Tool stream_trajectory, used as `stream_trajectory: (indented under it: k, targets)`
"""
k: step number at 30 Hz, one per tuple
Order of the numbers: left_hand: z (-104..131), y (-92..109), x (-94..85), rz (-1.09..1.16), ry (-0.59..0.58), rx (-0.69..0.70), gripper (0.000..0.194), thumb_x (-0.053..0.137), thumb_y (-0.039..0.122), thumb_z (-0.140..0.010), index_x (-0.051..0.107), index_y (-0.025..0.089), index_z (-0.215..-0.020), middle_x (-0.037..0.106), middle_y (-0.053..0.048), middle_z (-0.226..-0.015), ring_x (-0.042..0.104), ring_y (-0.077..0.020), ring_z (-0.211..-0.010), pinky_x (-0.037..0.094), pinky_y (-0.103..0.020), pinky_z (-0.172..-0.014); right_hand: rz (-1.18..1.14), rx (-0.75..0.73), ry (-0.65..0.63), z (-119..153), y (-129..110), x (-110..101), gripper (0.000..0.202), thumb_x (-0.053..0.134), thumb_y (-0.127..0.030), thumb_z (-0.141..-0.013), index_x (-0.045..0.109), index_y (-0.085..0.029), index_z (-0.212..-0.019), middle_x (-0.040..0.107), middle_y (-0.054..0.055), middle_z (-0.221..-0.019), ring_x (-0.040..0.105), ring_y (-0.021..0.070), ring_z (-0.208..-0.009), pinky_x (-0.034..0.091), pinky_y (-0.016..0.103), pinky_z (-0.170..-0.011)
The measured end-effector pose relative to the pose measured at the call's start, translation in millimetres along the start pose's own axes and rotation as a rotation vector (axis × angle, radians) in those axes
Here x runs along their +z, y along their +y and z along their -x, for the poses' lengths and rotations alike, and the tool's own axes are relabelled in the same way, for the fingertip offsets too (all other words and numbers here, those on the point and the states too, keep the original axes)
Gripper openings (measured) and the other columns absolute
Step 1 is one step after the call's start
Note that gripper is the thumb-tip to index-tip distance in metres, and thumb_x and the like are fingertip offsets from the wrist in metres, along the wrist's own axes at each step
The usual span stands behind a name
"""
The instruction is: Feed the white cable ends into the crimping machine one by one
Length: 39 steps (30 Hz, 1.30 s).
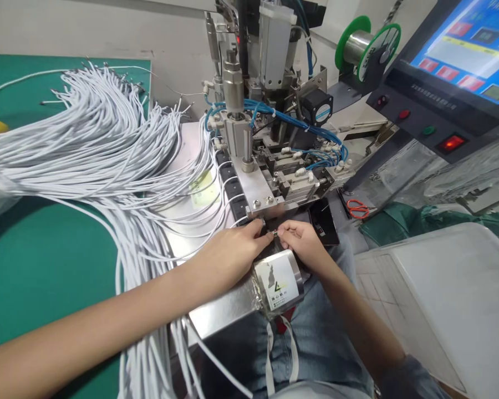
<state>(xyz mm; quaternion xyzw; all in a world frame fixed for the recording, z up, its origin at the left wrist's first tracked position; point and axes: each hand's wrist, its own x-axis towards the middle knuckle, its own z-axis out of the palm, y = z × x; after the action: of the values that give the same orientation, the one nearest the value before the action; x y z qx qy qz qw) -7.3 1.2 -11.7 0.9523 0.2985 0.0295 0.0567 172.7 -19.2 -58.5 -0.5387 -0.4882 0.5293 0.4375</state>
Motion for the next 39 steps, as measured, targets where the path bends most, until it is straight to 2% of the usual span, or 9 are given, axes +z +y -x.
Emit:
stream_trajectory:
  k: [11, 16, 24, 28, 30, 32, 33, 35, 39]
  targets:
    - [-0.5, 4.8, -5.4, -0.15, -0.041, 0.091, 0.037, 0.04, 0.007, -0.08, 0.054, 0.011, -0.115, 0.054, -0.009, -0.09, 0.057, -0.0193, -0.063, 0.044, -0.031, -0.053, -0.009, -0.078, 0.12, -1.2, 5.3, 7.6, 0.02, 0.056, -0.034, -0.072, 0.052, -0.016, -0.064, 0.045, -0.004, -0.052, 0.037, 0.007, -0.044, 0.027, 0.021, -0.042]
    - [-0.1, 7.5, -7.2, -0.118, -0.04, 0.015, 0.036, 0.043, 0.007, -0.08, 0.055, 0.015, -0.113, 0.055, -0.008, -0.091, 0.056, -0.0159, -0.061, 0.042, -0.027, -0.052, -0.015, -0.026, 0.004, -4.3, 8.3, 7.7, 0.029, 0.053, -0.039, -0.074, 0.043, -0.018, -0.057, 0.039, -0.005, -0.048, 0.033, 0.0066, -0.043, 0.024, 0.021, -0.041]
    - [6.5, 17.5, -31.8, -0.212, -0.147, -0.162, 0.019, 0.045, 0.004, -0.07, 0.059, 0.016, -0.062, 0.059, -0.005, -0.065, 0.056, -0.0209, -0.051, 0.032, -0.029, -0.044, 0.01, -0.068, -0.066, -12.6, 25.0, 5.4, 0.032, 0.048, -0.041, -0.08, 0.038, -0.018, -0.061, 0.031, -0.006, -0.053, 0.029, 0.007, -0.047, 0.022, 0.02, -0.044]
    - [8.1, 17.3, -31.0, -0.257, -0.131, -0.161, 0.02, 0.046, 0.003, -0.07, 0.059, 0.016, -0.062, 0.061, -0.005, -0.067, 0.056, -0.0209, -0.049, 0.029, -0.028, -0.042, 0.145, -0.182, 0.169, 3.8, 10.4, 1.0, 0.028, 0.045, -0.035, -0.083, 0.039, -0.018, -0.061, 0.033, -0.005, -0.055, 0.03, 0.0083, -0.05, 0.025, 0.021, -0.046]
    - [7.6, 15.7, -28.8, -0.306, -0.106, -0.187, 0.021, 0.045, 0.002, -0.07, 0.061, 0.014, -0.066, 0.062, -0.006, -0.07, 0.057, -0.0213, -0.05, 0.028, -0.028, -0.041, 0.213, -0.281, 0.379, 29.6, -1.4, 4.0, 0.028, 0.043, -0.031, -0.086, 0.039, -0.018, -0.061, 0.036, -0.004, -0.057, 0.033, 0.0088, -0.052, 0.027, 0.021, -0.048]
    - [6.4, 13.3, -26.4, -0.35, -0.075, -0.23, 0.022, 0.045, 0.001, -0.07, 0.063, 0.013, -0.072, 0.062, -0.008, -0.073, 0.059, -0.023, -0.053, 0.029, -0.028, -0.042, 0.305, -0.391, 0.465, 63.3, -9.2, 14.6, 0.026, 0.042, -0.026, -0.088, 0.044, -0.018, -0.063, 0.041, -0.003, -0.057, 0.038, 0.0092, -0.052, 0.03, 0.022, -0.049]
    - [5.7, 12.0, -25.1, -0.357, -0.058, -0.25, 0.022, 0.045, 0.001, -0.071, 0.063, 0.012, -0.074, 0.063, -0.009, -0.073, 0.06, -0.0242, -0.056, 0.03, -0.028, -0.042, 0.357, -0.423, 0.424, 80.5, -10.3, 22.7, 0.021, 0.043, -0.023, -0.088, 0.049, -0.018, -0.068, 0.045, -0.003, -0.057, 0.04, 0.0094, -0.051, 0.032, 0.022, -0.049]
    - [4.5, 8.8, -21.9, -0.344, -0.023, -0.275, 0.02, 0.045, 0.003, -0.073, 0.063, 0.011, -0.075, 0.062, -0.01, -0.072, 0.061, -0.0253, -0.06, 0.032, -0.028, -0.044, 0.515, -0.419, 0.144, 110.3, -6.3, 43.1, 0.011, 0.05, -0.02, -0.084, 0.059, -0.018, -0.077, 0.057, 0.0, -0.062, 0.049, 0.011, -0.054, 0.037, 0.023, -0.053]
    - [4.7, 4.3, -15.8, -0.333, 0.076, -0.259, 0.017, 0.047, 0.005, -0.074, 0.06, 0.011, -0.065, 0.06, -0.01, -0.065, 0.061, -0.0237, -0.059, 0.03, -0.027, -0.044, 0.538, -0.221, -0.207, 138.6, 11.3, 82.4, 0.011, 0.059, -0.019, -0.078, 0.064, -0.019, -0.087, 0.067, 0.0, -0.073, 0.06, 0.0135, -0.064, 0.043, 0.023, -0.061]
